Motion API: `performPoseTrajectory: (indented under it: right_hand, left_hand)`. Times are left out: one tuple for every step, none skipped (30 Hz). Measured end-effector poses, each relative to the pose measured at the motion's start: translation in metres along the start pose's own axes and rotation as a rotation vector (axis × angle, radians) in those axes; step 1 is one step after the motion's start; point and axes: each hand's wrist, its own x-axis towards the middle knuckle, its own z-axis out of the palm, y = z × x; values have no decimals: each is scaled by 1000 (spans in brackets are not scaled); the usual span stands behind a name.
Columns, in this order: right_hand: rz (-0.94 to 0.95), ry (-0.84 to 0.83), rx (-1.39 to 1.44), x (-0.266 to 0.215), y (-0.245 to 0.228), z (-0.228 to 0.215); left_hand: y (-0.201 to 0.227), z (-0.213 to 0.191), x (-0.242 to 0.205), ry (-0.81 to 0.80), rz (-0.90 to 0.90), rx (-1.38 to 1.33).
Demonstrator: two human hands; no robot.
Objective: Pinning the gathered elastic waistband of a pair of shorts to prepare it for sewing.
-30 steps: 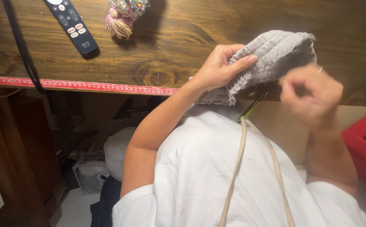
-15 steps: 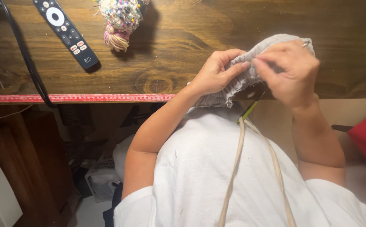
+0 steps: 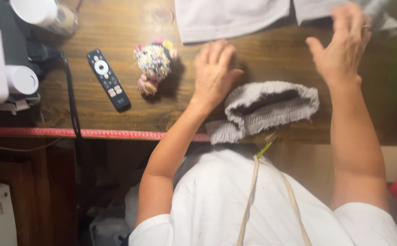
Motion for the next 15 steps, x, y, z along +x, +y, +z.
performPoseTrajectory:
  right_hand:
    - [197,5,-84,18,8,0]
    - [189,23,-85,21,36,22]
    - [111,7,-143,22,65,45]
    - [34,-7,-202,24,94,68]
    - [33,-4,-204,23,102,75]
    - [-92,109,-244,22,111,84]
    - [-217,219,-278,20,118,94]
    - [-216,222,-278,13,123,83]
    - [-168,55,-365,0,127,72]
    - [-121,-113,-450,-13,131,62]
    - [-117,-121,-444,-33,134,52]
    - [-87,-229,-537,-53,137,43]
    - [-56,-342,-636,-76,141,30]
    - [-51,-353,-636,-97,140,21]
    - [-10,-446,-676,-113,139,14]
  left_hand:
    - [-15,3,12,80,-23,377]
    - [-26,-2,24,98,-16,383]
    - [-37,-6,35,110,-75,330]
    - [-48,-9,46,123,-133,276]
    - [-53,-8,50,126,-132,275]
    - [-60,-7,54,267,-30,328]
    - [-67,-7,58,406,76,380]
    - [-66,-16,54,407,79,381]
    - [-64,-23,45,303,136,400]
    - [-62,-29,36,198,194,417]
    - [-58,-34,22,188,193,418]
    - [-55,-39,7,125,173,464]
    - [-50,-42,-8,62,155,503]
    - [-48,-45,-24,52,155,495]
    - [-48,-50,-37,-16,113,513]
